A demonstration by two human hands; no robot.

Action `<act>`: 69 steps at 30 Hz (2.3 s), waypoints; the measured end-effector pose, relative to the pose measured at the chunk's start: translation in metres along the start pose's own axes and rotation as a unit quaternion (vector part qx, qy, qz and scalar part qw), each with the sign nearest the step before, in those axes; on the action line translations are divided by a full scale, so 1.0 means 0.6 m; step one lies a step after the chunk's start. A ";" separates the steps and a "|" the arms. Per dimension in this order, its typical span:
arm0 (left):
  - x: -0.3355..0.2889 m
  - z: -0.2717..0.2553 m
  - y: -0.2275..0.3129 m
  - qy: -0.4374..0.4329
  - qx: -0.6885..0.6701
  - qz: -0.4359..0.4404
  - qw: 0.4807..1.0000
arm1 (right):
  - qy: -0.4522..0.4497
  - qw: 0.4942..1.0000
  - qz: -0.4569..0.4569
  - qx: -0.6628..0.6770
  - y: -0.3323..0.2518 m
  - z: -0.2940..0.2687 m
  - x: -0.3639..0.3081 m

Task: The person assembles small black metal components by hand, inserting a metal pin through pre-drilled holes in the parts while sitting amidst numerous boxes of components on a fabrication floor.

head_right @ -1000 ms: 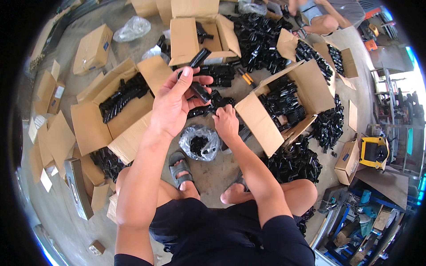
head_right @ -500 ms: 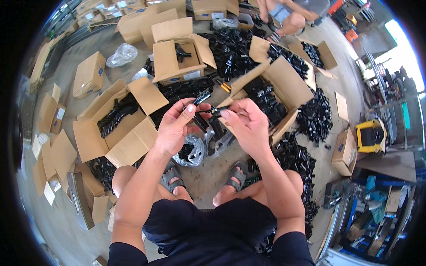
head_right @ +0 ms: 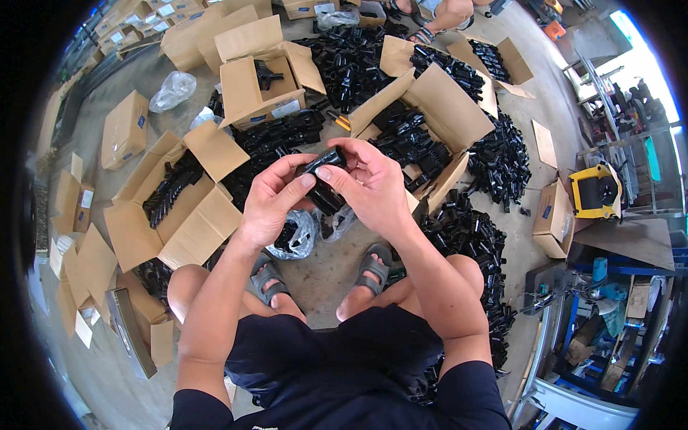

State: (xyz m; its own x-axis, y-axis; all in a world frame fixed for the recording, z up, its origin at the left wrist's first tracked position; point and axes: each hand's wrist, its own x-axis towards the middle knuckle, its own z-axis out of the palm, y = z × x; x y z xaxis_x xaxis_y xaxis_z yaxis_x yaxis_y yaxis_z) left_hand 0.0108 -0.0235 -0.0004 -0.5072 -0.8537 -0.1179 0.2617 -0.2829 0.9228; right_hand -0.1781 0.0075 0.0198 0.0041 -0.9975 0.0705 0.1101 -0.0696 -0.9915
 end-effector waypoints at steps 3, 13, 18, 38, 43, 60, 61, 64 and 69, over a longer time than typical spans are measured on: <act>0.003 0.002 0.001 -0.008 -0.010 0.006 1.000 | 0.011 1.000 -0.008 -0.008 0.001 -0.001 -0.001; 0.006 -0.003 0.001 0.003 0.033 0.001 0.999 | 0.007 1.000 0.009 0.000 -0.006 -0.001 0.002; 0.004 -0.011 -0.002 0.004 0.051 0.009 0.999 | -0.003 1.000 0.008 -0.010 0.003 0.007 0.005; 0.013 -0.083 0.007 0.200 0.466 0.316 0.802 | -0.087 0.832 0.181 -0.517 0.463 0.052 -0.046; 0.006 -0.112 0.008 0.217 0.488 0.288 0.795 | -0.130 0.831 0.007 -0.541 0.533 0.146 -0.040; 0.009 -0.133 0.021 0.226 0.512 0.464 0.686 | -0.175 0.723 -0.180 -0.644 0.601 0.189 -0.071; 0.010 -0.129 0.022 0.219 0.516 0.464 0.686 | -0.172 0.723 -0.180 -0.644 0.601 0.185 -0.075; 0.009 -0.118 0.024 0.210 0.527 0.463 0.681 | -0.202 0.730 -0.119 -0.642 0.607 0.164 -0.094; 0.002 -0.107 0.027 0.190 0.560 0.426 0.685 | -0.279 0.729 -0.007 -0.624 0.576 0.134 -0.116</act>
State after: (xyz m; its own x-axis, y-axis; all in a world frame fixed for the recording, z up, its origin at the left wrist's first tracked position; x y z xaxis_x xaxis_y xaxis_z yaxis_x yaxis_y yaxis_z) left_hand 0.0671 -0.0570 -0.0093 -0.2555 -0.6126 0.7479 -0.5716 0.7197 0.3942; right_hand -0.0607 0.0540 -0.3190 0.4549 -0.8602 -0.2304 -0.8755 -0.3847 -0.2923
